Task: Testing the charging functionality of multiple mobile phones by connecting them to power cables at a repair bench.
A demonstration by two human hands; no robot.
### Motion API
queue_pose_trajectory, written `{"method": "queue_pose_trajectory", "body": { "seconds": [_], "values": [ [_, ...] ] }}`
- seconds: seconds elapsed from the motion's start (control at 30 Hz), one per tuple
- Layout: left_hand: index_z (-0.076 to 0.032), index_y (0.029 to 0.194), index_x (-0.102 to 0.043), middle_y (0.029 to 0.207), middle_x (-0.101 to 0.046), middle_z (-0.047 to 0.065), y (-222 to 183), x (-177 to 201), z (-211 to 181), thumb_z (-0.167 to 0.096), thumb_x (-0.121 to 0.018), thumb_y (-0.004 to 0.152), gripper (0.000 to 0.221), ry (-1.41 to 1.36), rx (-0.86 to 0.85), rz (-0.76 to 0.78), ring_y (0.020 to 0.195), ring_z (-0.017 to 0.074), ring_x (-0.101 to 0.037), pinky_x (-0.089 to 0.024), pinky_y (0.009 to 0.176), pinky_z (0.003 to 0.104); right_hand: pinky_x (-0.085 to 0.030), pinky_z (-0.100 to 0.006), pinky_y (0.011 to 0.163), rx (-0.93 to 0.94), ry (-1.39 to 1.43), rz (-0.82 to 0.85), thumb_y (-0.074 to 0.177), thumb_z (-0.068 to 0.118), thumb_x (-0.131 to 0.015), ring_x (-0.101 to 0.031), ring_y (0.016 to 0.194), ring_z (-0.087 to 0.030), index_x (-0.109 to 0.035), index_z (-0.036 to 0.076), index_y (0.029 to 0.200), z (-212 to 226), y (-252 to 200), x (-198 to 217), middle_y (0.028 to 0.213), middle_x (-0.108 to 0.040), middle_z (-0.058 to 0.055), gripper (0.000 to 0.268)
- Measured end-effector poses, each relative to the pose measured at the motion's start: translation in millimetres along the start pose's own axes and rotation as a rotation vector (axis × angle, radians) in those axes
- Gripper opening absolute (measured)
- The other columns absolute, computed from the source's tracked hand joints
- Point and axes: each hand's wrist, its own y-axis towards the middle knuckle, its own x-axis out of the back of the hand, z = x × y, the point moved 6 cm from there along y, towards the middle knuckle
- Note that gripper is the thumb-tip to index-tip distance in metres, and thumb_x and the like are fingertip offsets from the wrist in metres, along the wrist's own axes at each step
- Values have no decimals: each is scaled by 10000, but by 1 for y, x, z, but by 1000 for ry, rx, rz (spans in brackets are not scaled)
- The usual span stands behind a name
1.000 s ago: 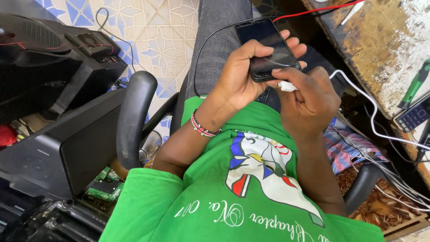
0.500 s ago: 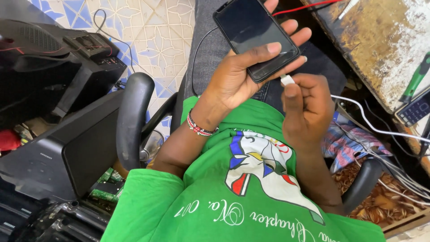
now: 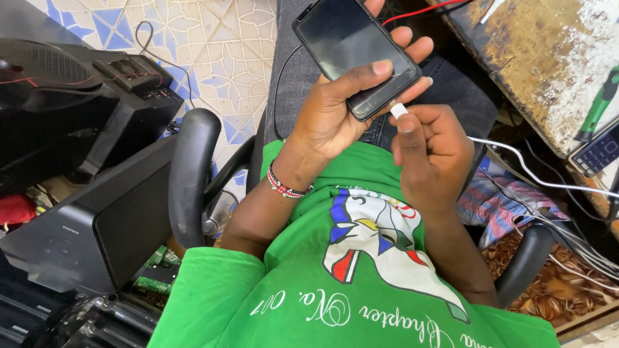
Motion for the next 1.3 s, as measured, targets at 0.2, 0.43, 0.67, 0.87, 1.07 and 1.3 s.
{"method": "queue_pose_trajectory", "body": {
  "seconds": [0.2,0.43,0.67,0.87,1.07,1.3],
  "values": [
    [-167,1581,-419,1437,-648,178,0,-3,-1,83,-645,1130,563,49,-7,-22,1479,472,-509,-453,1242,687,-421,-255,545,3,-41,14,1107,283,-545,-494,520,-108,-610,-48,1025,3,0,2,601,-550,-61,347],
    [4,1541,-429,1422,-574,244,2,18,10,-19,-511,1016,532,-261,145,-246,1462,473,-453,-493,1186,591,-414,-279,601,37,-31,12,1134,306,-462,-480,572,-129,-557,-57,1154,17,-6,7,667,-537,-89,375],
    [134,1367,-489,1376,-592,293,5,23,18,-36,-495,988,416,-381,160,-288,1442,500,-434,-551,1137,530,-480,-262,606,54,-67,40,1134,246,-487,-586,607,-150,-542,-77,1141,24,-5,5,711,-618,-114,328],
    [123,1366,-495,1348,-613,272,5,25,19,-35,-506,990,408,-368,153,-249,1411,495,-463,-533,1155,538,-612,-255,724,100,-45,24,1079,57,-644,-766,862,-236,-555,-91,1170,30,-3,1,971,-727,-223,195],
    [65,1430,-470,1377,-592,251,6,22,17,-9,-525,986,454,-279,120,-269,1387,485,-502,-512,1154,557,-600,-272,778,106,-12,5,1103,108,-590,-754,885,-257,-526,-91,1179,28,1,0,1035,-712,-225,223],
    [-36,1566,-362,1621,-452,280,5,-41,-3,12,-597,887,720,79,176,-431,1587,508,-408,-459,1210,601,-508,-246,673,-54,53,2,1101,303,-545,-663,665,-166,-547,-44,1131,15,1,5,772,-689,-139,348]
  ]
}}
